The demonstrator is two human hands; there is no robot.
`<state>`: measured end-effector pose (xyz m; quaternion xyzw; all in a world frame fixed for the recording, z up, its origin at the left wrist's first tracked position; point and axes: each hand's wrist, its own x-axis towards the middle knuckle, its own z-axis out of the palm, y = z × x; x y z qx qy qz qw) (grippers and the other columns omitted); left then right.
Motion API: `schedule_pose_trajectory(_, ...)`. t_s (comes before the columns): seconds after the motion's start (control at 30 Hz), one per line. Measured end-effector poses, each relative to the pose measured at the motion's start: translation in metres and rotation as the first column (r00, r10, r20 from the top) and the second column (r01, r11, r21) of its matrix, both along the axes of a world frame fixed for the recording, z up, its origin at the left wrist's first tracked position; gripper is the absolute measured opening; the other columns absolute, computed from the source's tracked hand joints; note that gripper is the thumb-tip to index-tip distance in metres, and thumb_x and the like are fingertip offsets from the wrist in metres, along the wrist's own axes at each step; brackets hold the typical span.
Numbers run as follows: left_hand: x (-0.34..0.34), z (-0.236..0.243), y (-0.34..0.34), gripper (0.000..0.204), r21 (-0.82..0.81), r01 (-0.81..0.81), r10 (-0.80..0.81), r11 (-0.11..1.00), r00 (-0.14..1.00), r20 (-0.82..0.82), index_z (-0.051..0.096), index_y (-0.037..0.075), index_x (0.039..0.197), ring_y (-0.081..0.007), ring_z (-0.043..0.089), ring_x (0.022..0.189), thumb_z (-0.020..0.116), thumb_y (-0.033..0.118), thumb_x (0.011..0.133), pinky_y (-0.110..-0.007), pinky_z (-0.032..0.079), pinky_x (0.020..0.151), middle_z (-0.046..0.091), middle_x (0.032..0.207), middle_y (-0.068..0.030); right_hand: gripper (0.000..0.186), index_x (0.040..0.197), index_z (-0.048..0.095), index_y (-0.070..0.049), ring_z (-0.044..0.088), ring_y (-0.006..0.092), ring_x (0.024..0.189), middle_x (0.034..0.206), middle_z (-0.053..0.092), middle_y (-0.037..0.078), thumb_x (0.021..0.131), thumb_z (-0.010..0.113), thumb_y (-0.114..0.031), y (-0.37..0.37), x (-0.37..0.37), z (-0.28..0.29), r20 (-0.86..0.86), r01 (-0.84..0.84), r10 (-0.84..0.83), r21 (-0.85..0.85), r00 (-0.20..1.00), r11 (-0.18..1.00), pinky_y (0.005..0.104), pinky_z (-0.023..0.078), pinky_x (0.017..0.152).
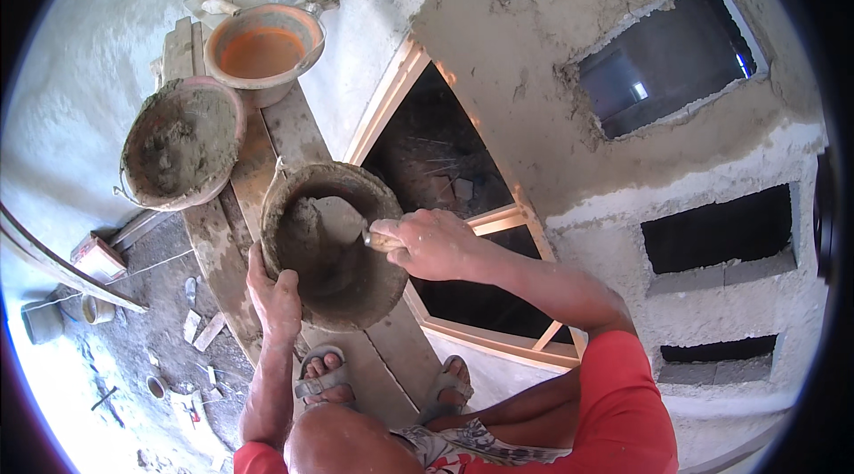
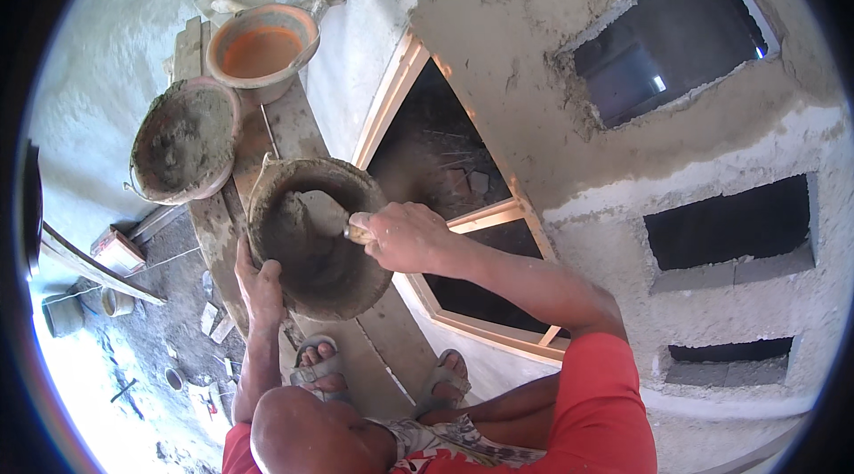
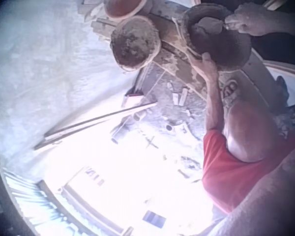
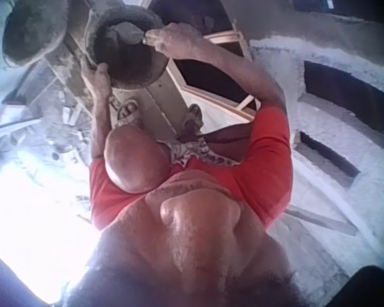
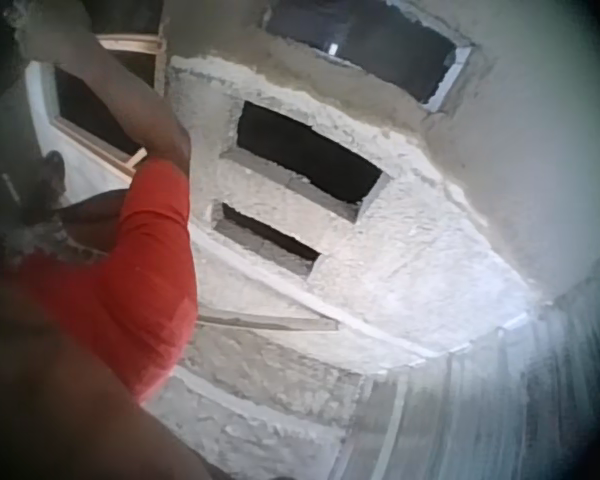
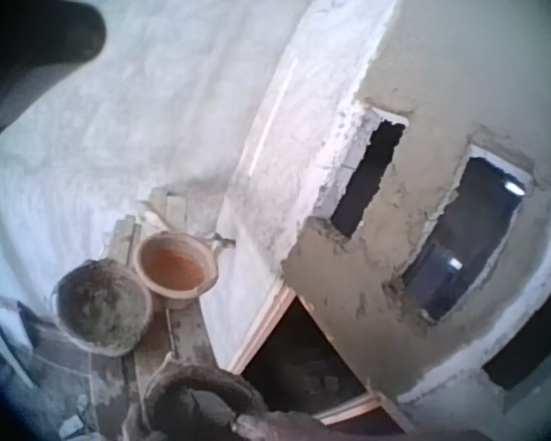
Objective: The person applies wet plaster to a wall around a window frame by hand and using a trowel, then stirs a bucket of plaster mixture.
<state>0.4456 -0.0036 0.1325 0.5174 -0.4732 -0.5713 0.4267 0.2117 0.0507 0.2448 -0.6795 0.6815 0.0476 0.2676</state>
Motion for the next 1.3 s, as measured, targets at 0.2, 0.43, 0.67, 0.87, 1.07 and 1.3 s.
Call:
schedule_pose_trajectory(0.2,0.002,-0.001,-0.001,0.057,-0.024,-0.015,0.014,1.0,0.998,-0.054,0.056,-0.007,0.127,-0.0186,0.062,0.089,0.048,-0.001,0.071,-0.031,0.05,0.084,0.068,0.103,-0.0131,0.042,0.125,0.054,-0.007,0.07,0.0369,0.08,0.091,0.065,0.019,0.084,0.062,-0.009,0.03,0.022,-0.05,-0.248,-0.254,0.229,-0.072,0.941,0.964,0.0449,0.056,0.07)
schedule_pose_trajectory(0.43,0.003,0.0,0.005,0.054,-0.067,0.014,-0.016,0.998,0.999,-0.034,0.057,-0.006,0.123,-0.017,0.06,0.087,0.047,-0.001,0.071,-0.029,0.049,0.082,0.067,0.101,-0.0122,0.037,0.123,0.063,-0.011,0.071,0.0402,0.084,0.088,0.068,0.021,0.085,0.063,-0.014,0.022,0.02,-0.022,-0.022,-0.133,0.143,0.256,0.989,0.958,0.0497,0.058,0.073)
schedule_pose_trajectory(0.67,-0.005,0.0,0.003,0.055,-0.059,0.02,-0.021,0.998,1.0,-0.022,0.055,-0.008,0.126,-0.0172,0.06,0.089,0.048,-0.002,0.072,-0.029,0.049,0.083,0.067,0.102,-0.0126,0.034,0.115,0.054,-0.004,0.071,0.0361,0.076,0.09,0.066,0.025,0.083,0.062,-0.01,0.008,0.0,-0.03,-0.343,-0.192,0.128,-0.159,0.931,0.968,0.044,0.057,0.066)
schedule_pose_trajectory(0.87,-0.005,0.001,0.002,0.055,-0.052,0.049,-0.049,0.997,0.999,-0.013,0.055,-0.008,0.126,-0.0175,0.061,0.089,0.047,-0.002,0.072,-0.029,0.049,0.084,0.066,0.102,-0.013,0.038,0.117,0.06,0.005,0.072,0.035,0.081,0.083,0.069,0.024,0.083,0.061,-0.011,0.025,0.017,-0.036,-0.151,-0.21,0.242,0.203,0.958,0.956,0.0449,0.057,0.067)
schedule_pose_trajectory(1.07,-0.006,-0.003,0.002,0.056,-0.091,0.047,-0.049,0.995,0.999,-0.021,0.056,-0.008,0.125,-0.0176,0.061,0.089,0.046,-0.002,0.07,-0.028,0.049,0.083,0.067,0.101,-0.0126,0.035,0.122,0.062,-0.003,0.071,0.0385,0.087,0.085,0.07,0.027,0.089,0.057,-0.015,0.022,0.022,-0.004,0.076,0.006,-0.034,0.342,0.997,0.94,0.0469,0.057,0.075)
schedule_pose_trajectory(1.3,0.0,0.003,0.002,0.057,-0.088,0.071,-0.069,0.994,0.997,0.024,0.056,-0.007,0.126,-0.0185,0.061,0.088,0.048,-0.001,0.07,-0.029,0.05,0.081,0.066,0.1,-0.012,0.031,0.121,0.06,-0.008,0.071,0.0376,0.091,0.093,0.068,0.027,0.09,0.056,-0.012,0.014,0.004,-0.008,-0.231,-0.055,0.025,-0.123,0.973,0.991,0.0477,0.057,0.078)
